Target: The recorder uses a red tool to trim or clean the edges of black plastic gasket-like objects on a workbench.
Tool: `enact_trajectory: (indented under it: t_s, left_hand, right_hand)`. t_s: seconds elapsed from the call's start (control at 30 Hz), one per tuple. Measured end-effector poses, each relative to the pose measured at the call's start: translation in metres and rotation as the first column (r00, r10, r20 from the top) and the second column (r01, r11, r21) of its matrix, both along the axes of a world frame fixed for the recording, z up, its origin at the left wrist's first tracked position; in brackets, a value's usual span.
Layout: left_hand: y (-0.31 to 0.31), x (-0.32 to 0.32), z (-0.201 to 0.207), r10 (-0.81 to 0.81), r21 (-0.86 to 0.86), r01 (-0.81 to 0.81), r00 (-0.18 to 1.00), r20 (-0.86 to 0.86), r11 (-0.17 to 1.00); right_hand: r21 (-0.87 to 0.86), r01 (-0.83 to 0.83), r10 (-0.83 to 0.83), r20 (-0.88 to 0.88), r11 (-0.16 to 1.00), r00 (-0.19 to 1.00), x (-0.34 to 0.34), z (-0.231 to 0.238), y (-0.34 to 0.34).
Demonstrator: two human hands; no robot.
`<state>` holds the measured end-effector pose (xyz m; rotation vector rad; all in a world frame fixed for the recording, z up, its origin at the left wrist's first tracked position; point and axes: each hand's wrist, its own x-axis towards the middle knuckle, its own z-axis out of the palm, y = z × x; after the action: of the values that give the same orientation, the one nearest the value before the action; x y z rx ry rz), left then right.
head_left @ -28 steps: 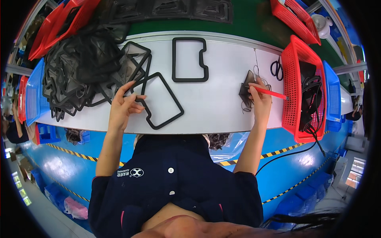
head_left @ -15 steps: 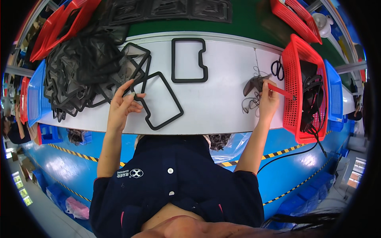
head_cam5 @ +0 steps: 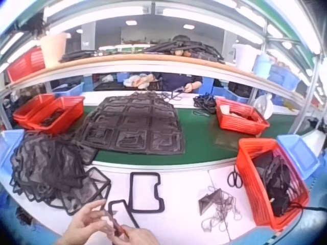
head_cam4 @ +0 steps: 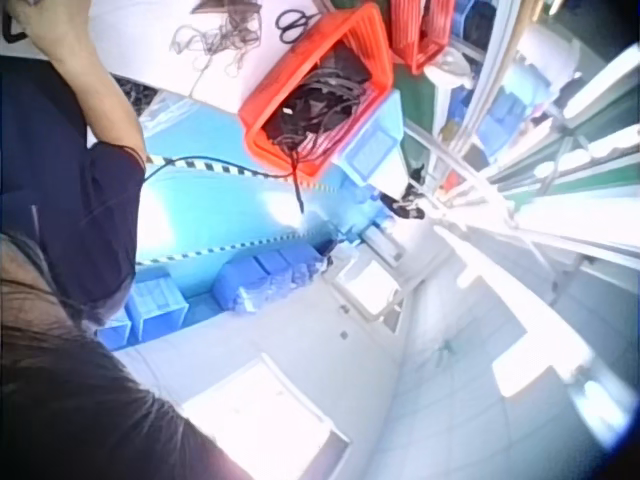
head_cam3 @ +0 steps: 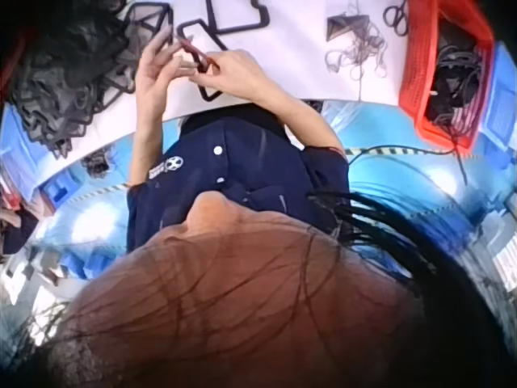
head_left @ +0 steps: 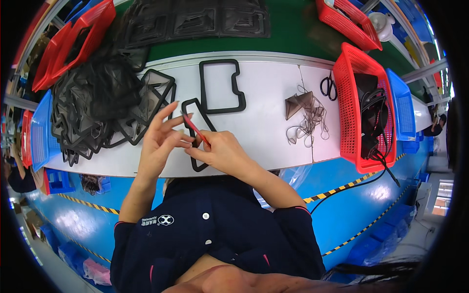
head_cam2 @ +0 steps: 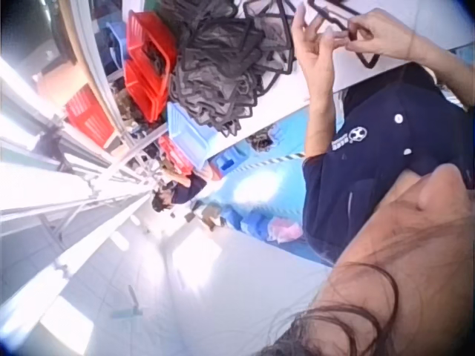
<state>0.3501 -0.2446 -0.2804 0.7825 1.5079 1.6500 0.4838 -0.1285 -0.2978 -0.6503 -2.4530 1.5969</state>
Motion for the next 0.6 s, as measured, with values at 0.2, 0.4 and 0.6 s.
enact_trajectory:
  t_s: [0.2, 0.4, 0.6]
  left_hand:
    - [-0.001, -0.033, -0.042, -0.063, -0.272, 0.063, 0.998, 0.009, 0.960]
    - [0.056, -0.031, -0.027, -0.154, -0.371, 0.101, 0.981, -0.116, 0.923]
    - [0.108, -0.039, -0.030, -0.211, -0.495, -0.111, 0.809, -0.549, 0.862]
  right_hand:
    - [-0.543, -0.155, 0.006, -0.266, 0.825, 0.964, 0.002, 0.015, 0.029]
    - [-0.183, 0.245, -0.260, -0.063, 0.952, 0.963, 0.001, 0.014, 0.079]
    - [0.445, 0.328, -0.401, 0.080, 0.833, 0.912, -0.022, -0.001, 0.117]
